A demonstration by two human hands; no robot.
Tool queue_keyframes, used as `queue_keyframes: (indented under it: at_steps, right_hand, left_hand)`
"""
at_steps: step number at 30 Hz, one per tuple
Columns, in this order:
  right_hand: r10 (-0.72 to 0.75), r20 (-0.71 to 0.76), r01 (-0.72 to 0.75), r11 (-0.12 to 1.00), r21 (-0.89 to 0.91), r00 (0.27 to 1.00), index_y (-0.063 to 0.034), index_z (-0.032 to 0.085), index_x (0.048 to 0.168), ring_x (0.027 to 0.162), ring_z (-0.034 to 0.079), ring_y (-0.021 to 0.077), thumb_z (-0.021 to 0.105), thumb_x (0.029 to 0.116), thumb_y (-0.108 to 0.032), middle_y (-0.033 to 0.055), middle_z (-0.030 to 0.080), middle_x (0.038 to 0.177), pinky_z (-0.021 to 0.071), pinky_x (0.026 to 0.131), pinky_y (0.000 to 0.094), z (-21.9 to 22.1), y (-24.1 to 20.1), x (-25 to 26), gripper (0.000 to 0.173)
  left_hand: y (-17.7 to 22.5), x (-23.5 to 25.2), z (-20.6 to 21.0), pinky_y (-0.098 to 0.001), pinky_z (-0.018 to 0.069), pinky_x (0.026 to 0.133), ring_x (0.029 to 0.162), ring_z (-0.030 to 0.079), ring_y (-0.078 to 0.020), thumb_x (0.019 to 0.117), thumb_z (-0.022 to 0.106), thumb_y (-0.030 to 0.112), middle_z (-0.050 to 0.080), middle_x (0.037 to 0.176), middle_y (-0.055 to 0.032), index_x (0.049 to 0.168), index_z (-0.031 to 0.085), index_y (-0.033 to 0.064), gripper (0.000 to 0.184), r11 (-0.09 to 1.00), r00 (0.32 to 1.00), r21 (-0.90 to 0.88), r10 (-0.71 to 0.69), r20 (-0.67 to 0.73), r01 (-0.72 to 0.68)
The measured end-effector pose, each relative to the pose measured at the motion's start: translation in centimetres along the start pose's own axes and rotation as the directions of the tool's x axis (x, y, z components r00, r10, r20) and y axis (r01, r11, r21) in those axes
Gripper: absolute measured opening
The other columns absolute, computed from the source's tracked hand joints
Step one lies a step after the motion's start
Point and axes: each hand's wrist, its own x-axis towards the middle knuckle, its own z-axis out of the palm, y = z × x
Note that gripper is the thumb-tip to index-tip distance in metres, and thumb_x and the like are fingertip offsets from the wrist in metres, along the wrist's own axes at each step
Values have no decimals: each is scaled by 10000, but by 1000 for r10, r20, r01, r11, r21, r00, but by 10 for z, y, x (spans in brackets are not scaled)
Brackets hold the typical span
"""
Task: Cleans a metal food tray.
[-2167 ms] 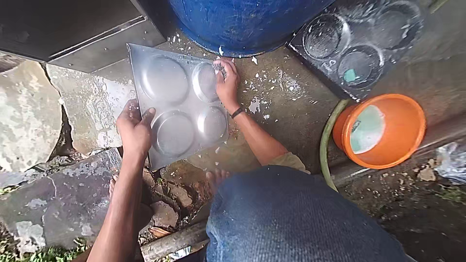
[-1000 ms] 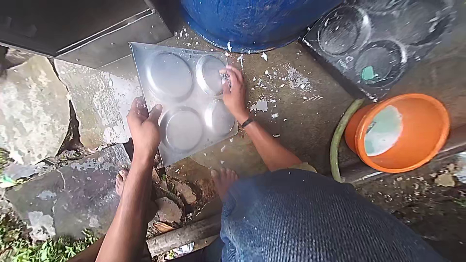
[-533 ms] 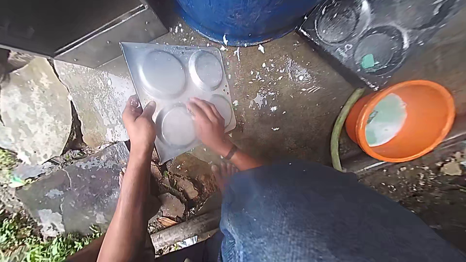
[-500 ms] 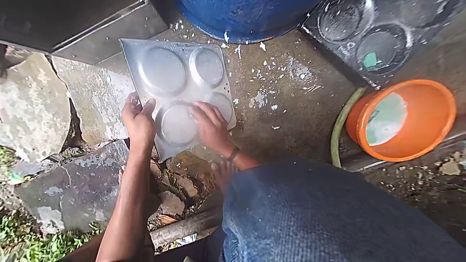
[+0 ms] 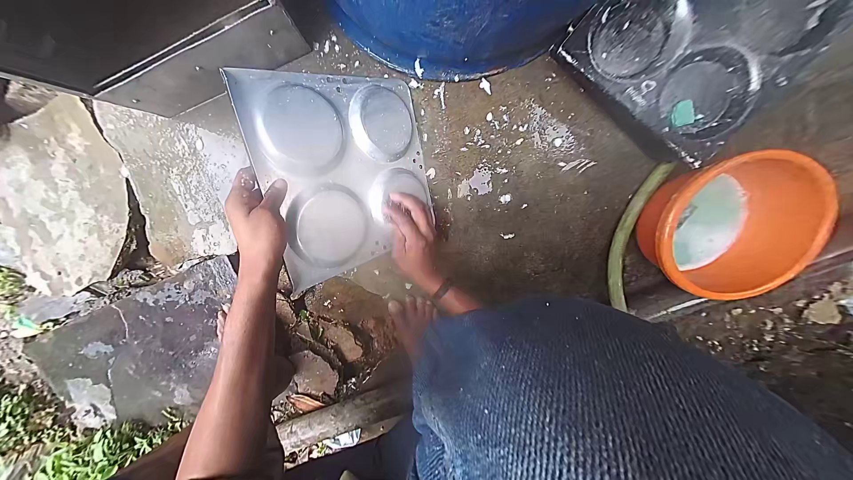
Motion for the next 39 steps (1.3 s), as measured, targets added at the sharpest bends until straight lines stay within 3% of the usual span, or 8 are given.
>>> queue_keyframes:
  at_steps: [5, 10, 13, 16, 22, 29, 34, 39]
  right_hand:
    - [162, -48, -163, 986, -16, 986, -96, 694, 1285, 1390, 488, 275, 490, 1011, -66, 127, 565, 1451, 420, 1162, 455, -9, 25, -24, 342]
    - [296, -33, -297, 953, -65, 955, -95, 637, 1362, 1364, 521, 279, 484, 1036, -75, 134, 582, 1432, 436, 1135, 465, -6, 43, 54, 361]
    - [268, -36, -270, 953, -139, 963, -150, 668, 1343, 1288, 576, 285, 542, 1006, -105, 124, 633, 1350, 479, 1084, 456, 12, 42, 90, 363]
    - [176, 14, -172, 974, -147, 984, -136, 642, 1374, 1305, 537, 328, 548, 994, -106, 144, 572, 1427, 464, 1071, 478, 15, 23, 84, 392]
    - [7, 77, -20, 987, 160, 997, -118, 711, 1272, 1357, 510, 305, 559, 954, -31, 140, 575, 1432, 455, 1125, 462, 39, -74, 43, 363]
    - [-259, 84, 231, 938, 257, 962, -116, 763, 1137, 1310, 576, 310, 609, 948, -5, 134, 675, 1293, 497, 1106, 454, 34, -76, 21, 267]
    - [28, 119, -45, 989, 144, 992, -111, 737, 1207, 1326, 527, 304, 527, 974, -36, 120, 619, 1375, 440, 1116, 472, 33, -50, 59, 323]
    - [8, 137, -27, 990, 140, 991, -170, 766, 1087, 1133, 557, 281, 573, 929, -40, 107, 610, 1163, 506, 942, 409, 42, -69, 103, 281]
  left_hand:
    - [-6, -1, -4, -274, 575, 898, 982, 676, -44, 1014, 550, 35, 687, 1073, 18, 1265, 538, 61, 252, 1000, 1000, -14, -13, 23, 14]
    - [-2, 2, -4, -304, 583, 896, 990, 682, -63, 1025, 570, 80, 694, 1089, 9, 1267, 559, 82, 242, 1000, 999, -5, -2, 46, 2]
    - [-3, 2, -4, -296, 577, 903, 995, 676, -58, 1014, 576, 61, 685, 1096, 2, 1261, 551, 69, 248, 1000, 1000, 6, 4, 13, -4]
    - [-1, 3, -4, -290, 569, 907, 987, 669, -55, 1001, 574, 38, 679, 1074, 1, 1237, 561, 49, 237, 1000, 1000, 20, 22, -20, -21]
    - [-1, -3, -6, -288, 565, 923, 1020, 670, -55, 1015, 586, 98, 680, 1130, 15, 1284, 550, 84, 272, 999, 1000, 43, 15, -12, -14]
    - [1, 0, -3, -309, 568, 919, 1015, 672, -72, 1023, 584, 130, 684, 1104, -2, 1271, 571, 66, 256, 999, 999, 44, 3, -40, -2]
    - [-1, -2, -2, -311, 551, 952, 1043, 662, -70, 1054, 559, 206, 679, 1143, -12, 1293, 570, 70, 276, 998, 999, 65, 10, -39, -8]
    - [7, -5, 6, -276, 527, 840, 889, 617, -25, 1078, 488, 401, 624, 952, 46, 1158, 603, 139, 297, 989, 996, 150, 21, -86, -8]
